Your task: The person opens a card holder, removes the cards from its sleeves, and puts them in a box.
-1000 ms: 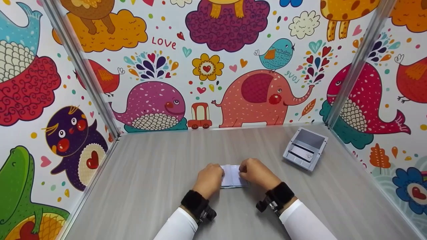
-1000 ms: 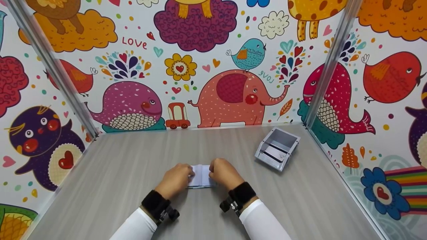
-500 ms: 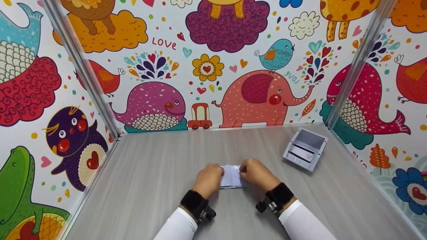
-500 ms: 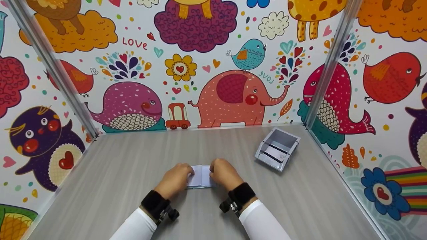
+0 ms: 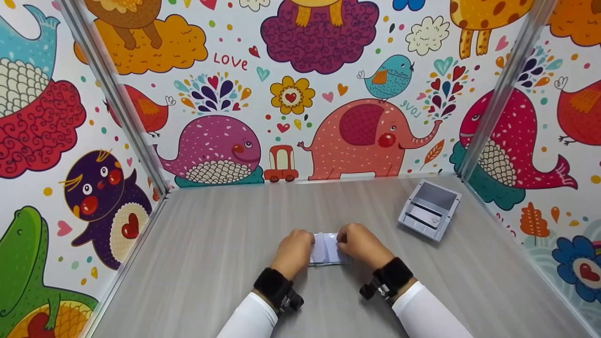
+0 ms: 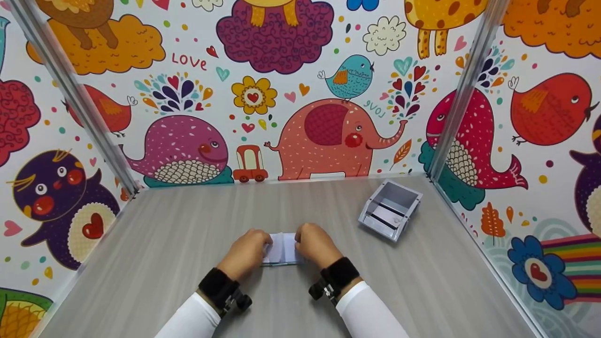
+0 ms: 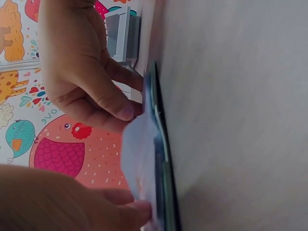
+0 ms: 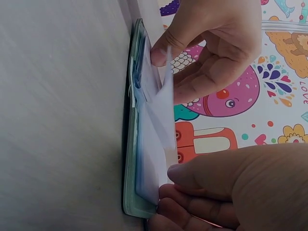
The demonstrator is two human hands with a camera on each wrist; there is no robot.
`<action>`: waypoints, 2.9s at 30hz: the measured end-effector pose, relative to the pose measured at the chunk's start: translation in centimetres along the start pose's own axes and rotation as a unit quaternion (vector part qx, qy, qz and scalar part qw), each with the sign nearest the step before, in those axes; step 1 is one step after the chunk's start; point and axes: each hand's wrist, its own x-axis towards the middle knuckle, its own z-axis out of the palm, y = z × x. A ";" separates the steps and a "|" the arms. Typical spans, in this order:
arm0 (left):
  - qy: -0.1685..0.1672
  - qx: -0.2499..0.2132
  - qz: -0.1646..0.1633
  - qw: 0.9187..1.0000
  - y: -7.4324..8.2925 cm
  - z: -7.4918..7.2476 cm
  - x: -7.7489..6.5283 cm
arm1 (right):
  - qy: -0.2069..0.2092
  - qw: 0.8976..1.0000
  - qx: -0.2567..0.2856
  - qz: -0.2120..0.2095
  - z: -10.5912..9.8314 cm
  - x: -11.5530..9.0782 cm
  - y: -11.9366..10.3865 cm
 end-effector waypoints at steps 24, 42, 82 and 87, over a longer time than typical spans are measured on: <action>-0.001 -0.005 0.024 1.000 -0.2 0.0 -0.2 | -0.020 0.999 0.024 -0.027 0.5 -0.7 -3.7; 0.021 -0.012 0.041 0.999 -0.9 0.9 0.0 | -0.017 0.998 -0.031 -0.056 1.1 -1.1 -3.9; 0.012 0.028 0.013 0.999 0.0 0.1 -0.5 | -0.057 0.993 -0.006 0.103 -0.4 -0.2 -1.4; 0.033 0.063 -0.010 0.997 0.1 0.0 -0.6 | -0.066 0.992 -0.006 0.106 -0.5 -0.4 -1.4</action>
